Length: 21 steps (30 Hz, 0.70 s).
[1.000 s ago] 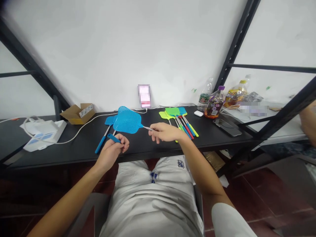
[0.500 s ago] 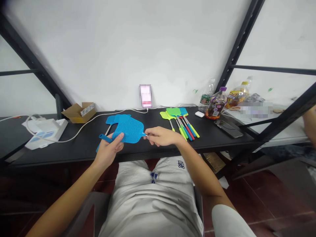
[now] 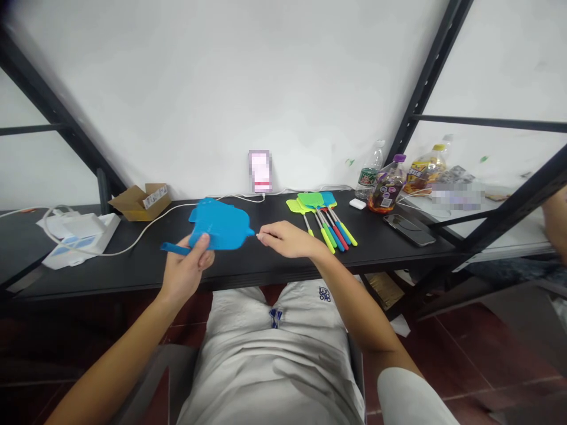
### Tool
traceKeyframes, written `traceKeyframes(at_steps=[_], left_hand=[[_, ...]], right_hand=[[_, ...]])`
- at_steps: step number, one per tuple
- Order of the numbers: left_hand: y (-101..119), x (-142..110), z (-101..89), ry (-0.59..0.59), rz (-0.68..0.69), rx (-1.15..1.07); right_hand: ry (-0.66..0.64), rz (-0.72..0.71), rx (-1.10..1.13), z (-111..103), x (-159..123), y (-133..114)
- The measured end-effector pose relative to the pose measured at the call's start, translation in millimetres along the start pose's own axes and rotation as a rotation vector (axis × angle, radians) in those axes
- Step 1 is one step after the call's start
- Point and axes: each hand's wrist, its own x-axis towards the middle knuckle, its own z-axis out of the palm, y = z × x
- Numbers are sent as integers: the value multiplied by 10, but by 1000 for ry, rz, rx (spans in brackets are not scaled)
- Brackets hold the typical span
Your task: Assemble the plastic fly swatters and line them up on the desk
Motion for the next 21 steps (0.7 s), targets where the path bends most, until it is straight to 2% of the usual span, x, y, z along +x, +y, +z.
traceKeyframes(at_steps=[3,5,8,12,15,18,21], left_hand=[[114,82,-99,146,93,-75],[148,122,-148,200,103,-75],[82,121,-146,155,-23,-32],[-109,64,-70,50,-175,40],[-192,38,-47,-32,-199,68],[-218,30,-48,-60,-208,102],[-239,25,-42,-90,-222,116]], right_hand=[[88,83,-33,-72,-15,108],[162,160,-35,-142,-45,174],[193,264,22,-227,-103,213],[83,303,93,-242,-137,192],[49,275,119,-199,-112,204],[67,290,188,-156,-81,239],[26,330,209,-133,-58,273]])
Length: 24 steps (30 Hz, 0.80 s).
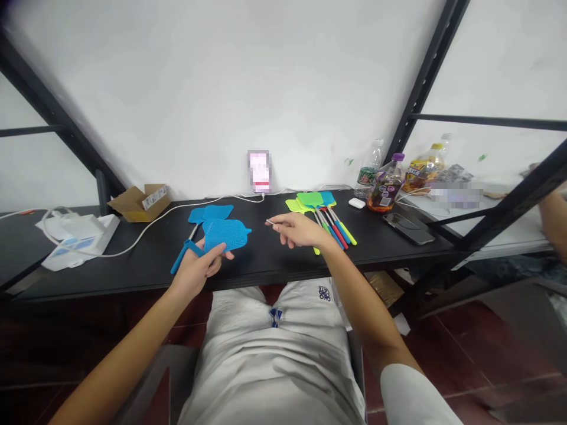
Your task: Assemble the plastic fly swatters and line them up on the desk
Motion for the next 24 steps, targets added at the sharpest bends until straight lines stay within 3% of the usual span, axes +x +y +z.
traceKeyframes(at_steps=[7,24], left_hand=[[-11,3,21,-136,-42,-60],[-73,36,-14,-161,-52,-44]], right_hand=[[-19,-115,-188,65,127,80],[-14,-181,-146,116,171,137]])
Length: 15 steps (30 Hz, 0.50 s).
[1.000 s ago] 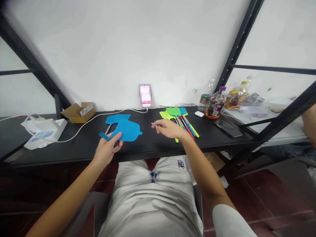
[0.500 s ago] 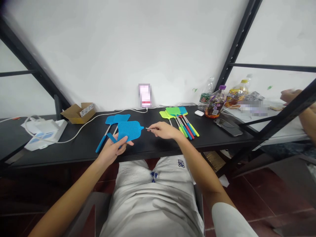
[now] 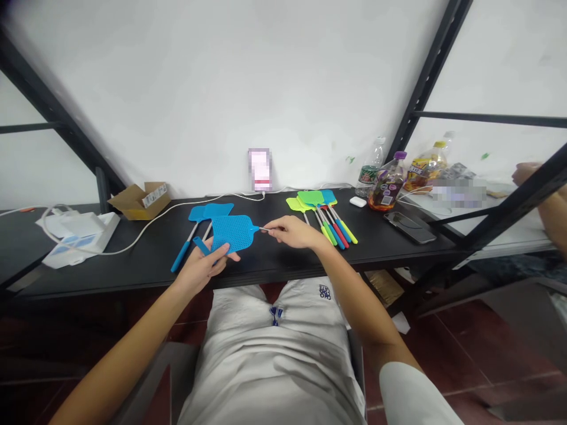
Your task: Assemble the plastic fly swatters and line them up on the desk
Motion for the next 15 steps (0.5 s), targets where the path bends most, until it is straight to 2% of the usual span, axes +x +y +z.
traceKeyframes(at_steps=[5,12,15], left_hand=[[-47,9,-26,-4,-12,43],[-60,-1,-55,-62,-4,104],[-37,-1,-68,-92,-15,96]], right_hand=[[9,-10,-20,0,-16,-29],[12,-7,-200,-19,-71,-177],[-6,-32,-212,-23,-74,-190]])
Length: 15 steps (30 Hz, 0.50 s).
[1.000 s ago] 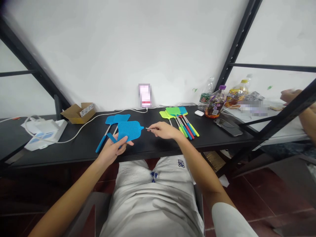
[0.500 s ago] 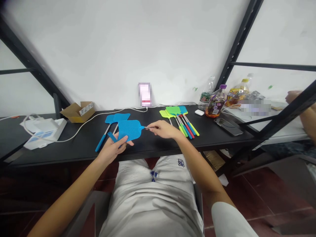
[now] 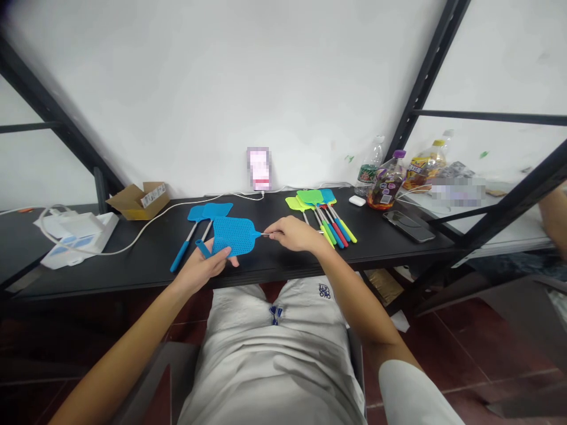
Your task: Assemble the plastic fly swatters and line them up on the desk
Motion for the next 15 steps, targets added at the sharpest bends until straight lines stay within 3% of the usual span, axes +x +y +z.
traceKeyframes(at_steps=[5,10,15], left_hand=[[56,7,-23,-50,-36,-20],[62,16,-53,-70,-52,-43],[54,17,-101,-83,-68,-61]], right_hand=[[-35,-68,60,10,20,62],[1,-46,88,56,48,85],[56,-47,-16,94,55,23]])
